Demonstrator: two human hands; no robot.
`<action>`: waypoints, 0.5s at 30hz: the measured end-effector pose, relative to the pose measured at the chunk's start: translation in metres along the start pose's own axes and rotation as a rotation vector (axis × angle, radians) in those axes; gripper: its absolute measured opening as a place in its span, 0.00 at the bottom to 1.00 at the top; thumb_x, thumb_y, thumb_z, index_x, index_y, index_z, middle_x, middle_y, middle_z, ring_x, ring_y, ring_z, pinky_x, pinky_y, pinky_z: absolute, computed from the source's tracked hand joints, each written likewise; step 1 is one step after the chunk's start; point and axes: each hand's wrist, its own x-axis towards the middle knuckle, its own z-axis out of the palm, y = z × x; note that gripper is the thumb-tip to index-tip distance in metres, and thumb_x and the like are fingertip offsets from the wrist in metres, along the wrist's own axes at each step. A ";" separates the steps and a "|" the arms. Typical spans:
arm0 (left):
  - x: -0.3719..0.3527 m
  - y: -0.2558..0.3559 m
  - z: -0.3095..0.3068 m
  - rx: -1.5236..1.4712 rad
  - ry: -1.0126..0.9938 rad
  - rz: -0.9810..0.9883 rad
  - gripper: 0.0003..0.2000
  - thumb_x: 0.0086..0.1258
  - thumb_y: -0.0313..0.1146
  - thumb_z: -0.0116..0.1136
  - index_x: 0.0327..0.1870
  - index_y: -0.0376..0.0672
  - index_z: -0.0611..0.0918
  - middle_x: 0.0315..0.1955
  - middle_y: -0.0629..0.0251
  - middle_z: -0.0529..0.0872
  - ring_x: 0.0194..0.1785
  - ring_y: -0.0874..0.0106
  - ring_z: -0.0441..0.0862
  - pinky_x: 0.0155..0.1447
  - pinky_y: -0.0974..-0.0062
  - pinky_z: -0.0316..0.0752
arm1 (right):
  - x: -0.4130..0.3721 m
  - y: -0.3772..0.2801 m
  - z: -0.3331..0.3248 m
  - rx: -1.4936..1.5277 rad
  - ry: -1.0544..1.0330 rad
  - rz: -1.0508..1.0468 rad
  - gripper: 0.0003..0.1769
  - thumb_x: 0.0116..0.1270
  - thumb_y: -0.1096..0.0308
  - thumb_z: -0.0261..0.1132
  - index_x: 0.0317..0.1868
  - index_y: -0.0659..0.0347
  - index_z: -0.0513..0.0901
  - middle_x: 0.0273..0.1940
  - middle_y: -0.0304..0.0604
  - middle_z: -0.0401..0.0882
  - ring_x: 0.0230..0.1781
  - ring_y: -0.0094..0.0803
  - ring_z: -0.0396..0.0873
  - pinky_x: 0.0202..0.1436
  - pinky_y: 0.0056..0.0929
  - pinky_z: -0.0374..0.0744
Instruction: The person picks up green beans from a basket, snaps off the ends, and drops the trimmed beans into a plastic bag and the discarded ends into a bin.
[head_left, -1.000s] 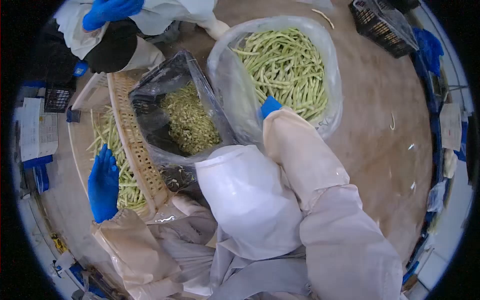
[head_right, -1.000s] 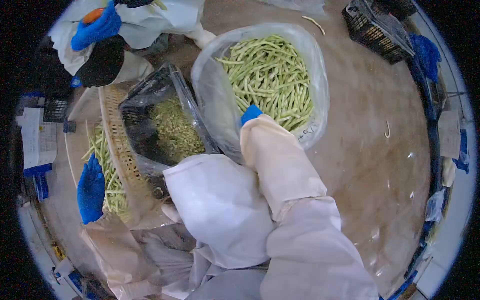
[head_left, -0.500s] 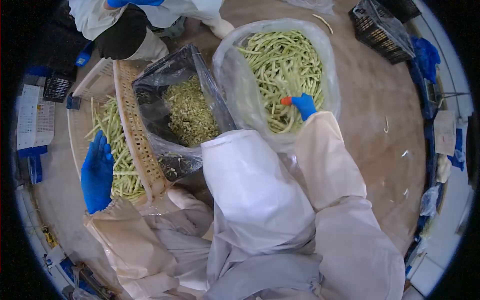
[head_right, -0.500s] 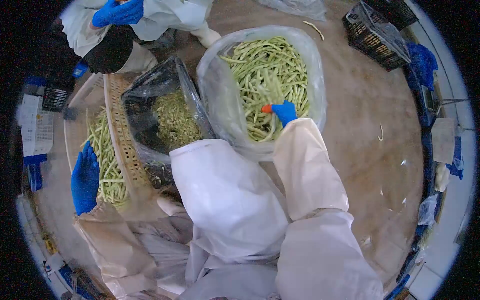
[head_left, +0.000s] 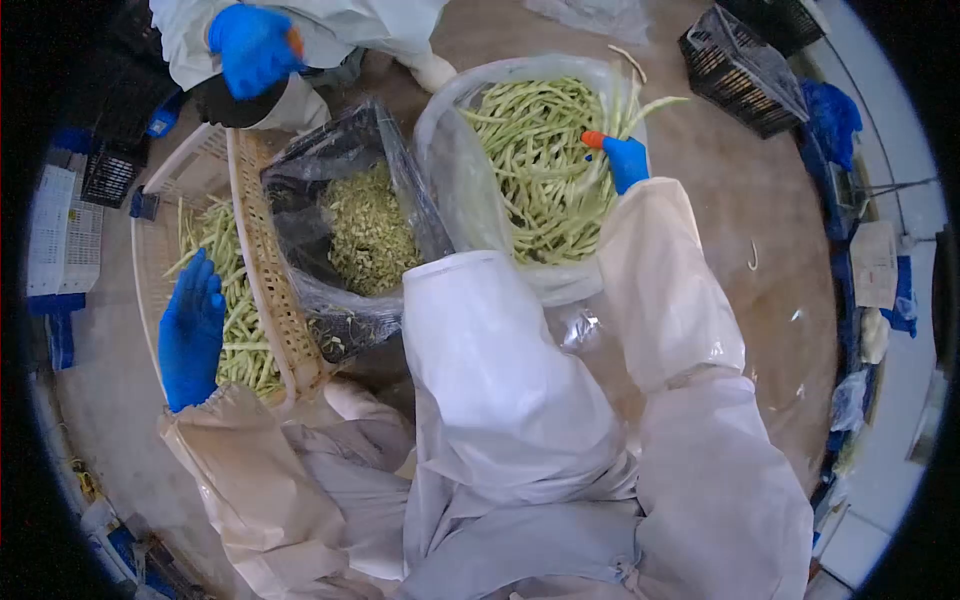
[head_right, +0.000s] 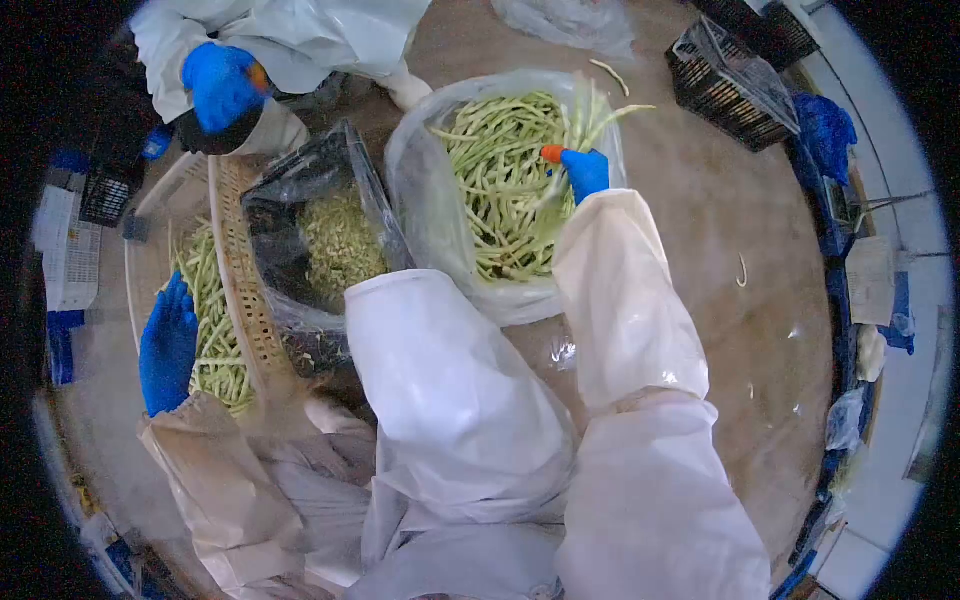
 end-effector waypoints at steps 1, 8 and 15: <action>0.002 0.001 0.003 0.031 0.030 0.019 0.21 0.75 0.32 0.40 0.67 0.35 0.62 0.65 0.60 0.67 0.61 0.72 0.70 0.61 0.78 0.68 | 0.005 -0.005 0.001 -0.049 -0.013 -0.033 0.17 0.46 0.66 0.73 0.36 0.67 0.84 0.29 0.41 0.81 0.27 0.30 0.77 0.31 0.27 0.75; -0.004 0.002 0.003 -0.008 -0.029 0.022 0.21 0.75 0.31 0.38 0.67 0.38 0.62 0.67 0.61 0.64 0.59 0.73 0.71 0.58 0.79 0.69 | 0.010 -0.049 0.013 -0.142 -0.034 -0.088 0.14 0.47 0.66 0.72 0.31 0.67 0.85 0.32 0.44 0.83 0.31 0.30 0.80 0.37 0.26 0.76; -0.012 0.010 0.014 -0.004 -0.082 -0.006 0.21 0.76 0.34 0.38 0.67 0.37 0.63 0.64 0.66 0.67 0.60 0.74 0.71 0.61 0.79 0.67 | -0.004 -0.096 0.025 -0.245 -0.005 -0.169 0.20 0.47 0.64 0.74 0.38 0.69 0.83 0.35 0.45 0.82 0.32 0.33 0.81 0.38 0.29 0.77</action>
